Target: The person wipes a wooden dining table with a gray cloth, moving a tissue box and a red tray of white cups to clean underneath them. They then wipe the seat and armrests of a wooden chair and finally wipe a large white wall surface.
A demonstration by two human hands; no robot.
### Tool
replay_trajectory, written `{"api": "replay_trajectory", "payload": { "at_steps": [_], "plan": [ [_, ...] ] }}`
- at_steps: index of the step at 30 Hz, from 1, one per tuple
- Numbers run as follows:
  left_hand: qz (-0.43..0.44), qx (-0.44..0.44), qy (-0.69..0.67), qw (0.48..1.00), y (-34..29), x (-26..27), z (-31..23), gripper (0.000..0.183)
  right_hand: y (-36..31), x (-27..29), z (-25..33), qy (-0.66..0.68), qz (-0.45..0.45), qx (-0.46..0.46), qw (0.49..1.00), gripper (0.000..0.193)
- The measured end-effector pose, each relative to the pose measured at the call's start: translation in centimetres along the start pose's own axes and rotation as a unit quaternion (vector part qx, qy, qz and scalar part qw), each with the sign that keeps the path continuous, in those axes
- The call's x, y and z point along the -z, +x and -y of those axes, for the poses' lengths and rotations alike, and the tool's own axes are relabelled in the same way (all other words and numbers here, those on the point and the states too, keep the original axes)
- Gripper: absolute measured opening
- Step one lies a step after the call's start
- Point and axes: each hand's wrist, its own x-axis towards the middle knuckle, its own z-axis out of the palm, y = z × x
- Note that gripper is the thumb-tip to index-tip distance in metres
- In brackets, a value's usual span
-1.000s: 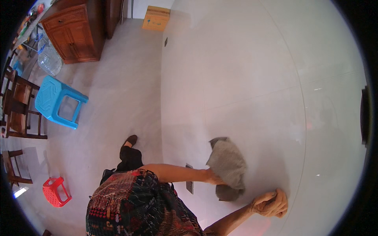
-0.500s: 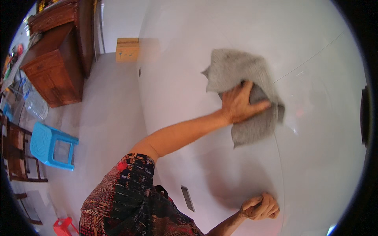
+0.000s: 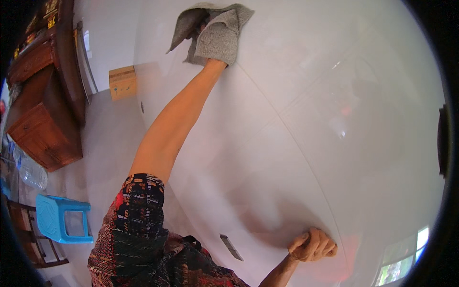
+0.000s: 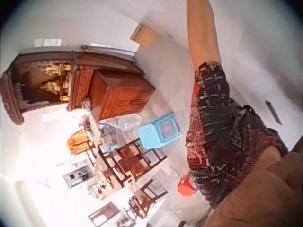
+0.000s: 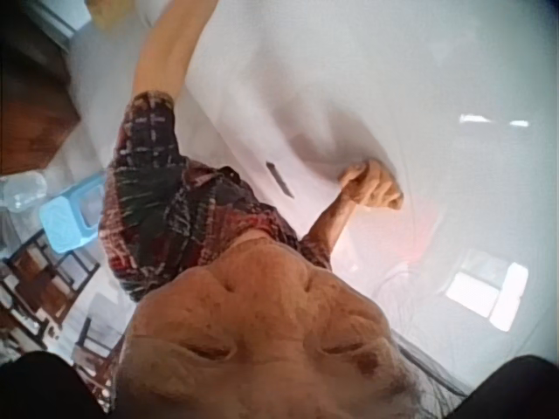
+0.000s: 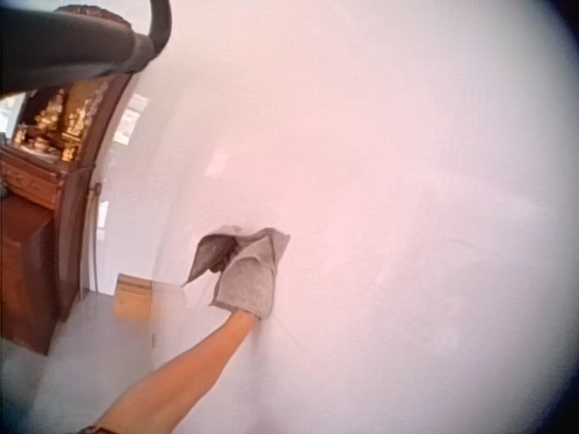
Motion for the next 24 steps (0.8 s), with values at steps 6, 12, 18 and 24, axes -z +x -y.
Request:
{"api": "replay_trajectory", "payload": {
  "at_steps": [6,12,18,24],
  "plan": [
    [-0.082,0.064,-0.061,0.993,-1.5,3.1,-10.4,0.08,1.5,-1.5,-0.3,0.044,-0.001,0.044,0.998,0.021],
    [-0.027,-0.03,-0.152,0.988,-3.1,8.0,-15.8,0.077,5.2,-5.7,2.3,0.152,-0.043,0.063,0.985,0.029],
    [0.31,-0.023,-0.299,0.902,-5.9,11.3,-18.3,0.068,9.8,-9.5,3.7,0.252,-0.055,0.066,0.964,0.033],
    [0.331,-0.103,-0.383,0.856,-11.1,9.8,-17.8,0.068,13.8,-10.6,4.0,0.395,0.008,0.058,0.917,0.038]
  ]
}}
